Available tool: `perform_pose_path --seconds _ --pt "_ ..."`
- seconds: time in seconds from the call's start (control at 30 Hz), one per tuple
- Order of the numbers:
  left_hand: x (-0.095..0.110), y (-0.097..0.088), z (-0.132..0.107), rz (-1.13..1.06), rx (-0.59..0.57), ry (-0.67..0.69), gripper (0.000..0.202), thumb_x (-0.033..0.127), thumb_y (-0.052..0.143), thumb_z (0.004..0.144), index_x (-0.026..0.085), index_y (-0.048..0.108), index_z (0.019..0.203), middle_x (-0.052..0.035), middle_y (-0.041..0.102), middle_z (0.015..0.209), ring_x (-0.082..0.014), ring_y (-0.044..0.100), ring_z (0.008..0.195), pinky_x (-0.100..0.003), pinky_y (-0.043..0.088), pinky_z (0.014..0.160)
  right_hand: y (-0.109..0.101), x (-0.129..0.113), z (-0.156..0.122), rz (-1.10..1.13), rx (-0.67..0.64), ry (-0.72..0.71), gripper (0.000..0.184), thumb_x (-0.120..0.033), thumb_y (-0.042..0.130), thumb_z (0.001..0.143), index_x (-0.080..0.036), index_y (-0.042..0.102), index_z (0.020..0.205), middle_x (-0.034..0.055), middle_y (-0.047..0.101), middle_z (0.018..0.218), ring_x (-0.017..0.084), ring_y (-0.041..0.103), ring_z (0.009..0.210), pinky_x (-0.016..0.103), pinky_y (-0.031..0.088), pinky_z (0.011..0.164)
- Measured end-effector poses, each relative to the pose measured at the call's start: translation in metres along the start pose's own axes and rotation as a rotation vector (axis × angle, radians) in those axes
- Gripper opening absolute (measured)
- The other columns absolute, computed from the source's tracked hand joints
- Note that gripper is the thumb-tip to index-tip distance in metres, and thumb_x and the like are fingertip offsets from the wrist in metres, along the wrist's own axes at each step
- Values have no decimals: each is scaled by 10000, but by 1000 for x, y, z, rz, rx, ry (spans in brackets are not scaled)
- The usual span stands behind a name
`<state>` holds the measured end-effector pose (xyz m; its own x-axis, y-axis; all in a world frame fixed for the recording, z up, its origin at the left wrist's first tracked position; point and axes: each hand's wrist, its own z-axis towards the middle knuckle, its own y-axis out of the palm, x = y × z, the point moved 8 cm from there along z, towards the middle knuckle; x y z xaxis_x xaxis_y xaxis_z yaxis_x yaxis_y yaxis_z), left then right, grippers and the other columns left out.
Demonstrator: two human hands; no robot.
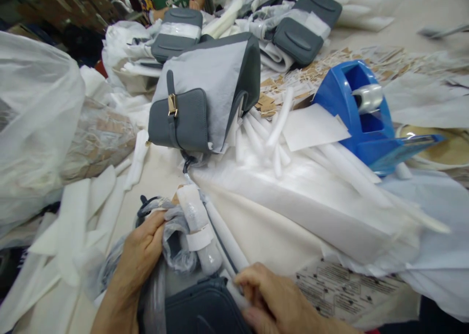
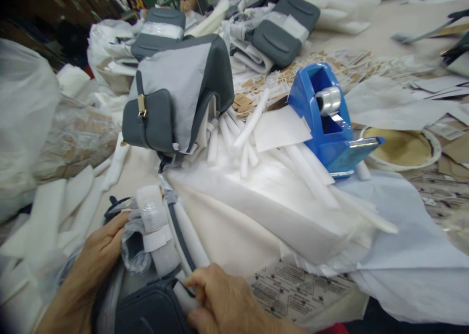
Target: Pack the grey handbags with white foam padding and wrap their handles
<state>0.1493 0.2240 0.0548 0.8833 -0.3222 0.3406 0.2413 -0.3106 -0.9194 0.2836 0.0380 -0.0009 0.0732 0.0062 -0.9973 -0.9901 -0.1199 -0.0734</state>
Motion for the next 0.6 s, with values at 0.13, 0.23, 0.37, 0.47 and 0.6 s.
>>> perform_pose_path --seconds 0.13,0.23,0.37,0.47,0.6 --pt "5 -2 0 12 34 71 362 396 320 773 204 614 863 -56 690 1001 -212 624 962 -310 471 873 -6 -8 1 138 -57 126 557 -397 474 817 -172 352 1311 32 516 928 117 492 646 262 439 652" --pt "4 -1 1 29 48 71 372 394 301 771 201 611 844 -74 690 986 -222 621 972 -329 464 883 0 -6 8 -8 -37 201 809 -429 657 655 -198 330 1358 44 500 971 155 490 703 321 436 707" --pt "4 1 0 47 41 76 395 364 252 778 195 605 832 -86 683 940 -231 622 920 -362 463 843 12 2 14 1 -4 338 741 -354 638 615 -166 386 1285 23 492 870 173 486 691 335 438 690" --pt "3 3 -1 64 30 87 384 344 234 801 202 589 831 -77 670 940 -223 614 891 -359 454 815 9 0 12 40 142 330 671 -305 618 591 -153 412 1211 14 469 856 144 471 635 282 423 601" --pt "0 5 -3 69 26 95 346 311 233 818 204 560 789 -72 647 874 -218 608 860 -346 450 793 -2 6 -2 12 356 382 753 -315 675 609 -167 354 1274 34 499 931 128 478 623 273 432 609"
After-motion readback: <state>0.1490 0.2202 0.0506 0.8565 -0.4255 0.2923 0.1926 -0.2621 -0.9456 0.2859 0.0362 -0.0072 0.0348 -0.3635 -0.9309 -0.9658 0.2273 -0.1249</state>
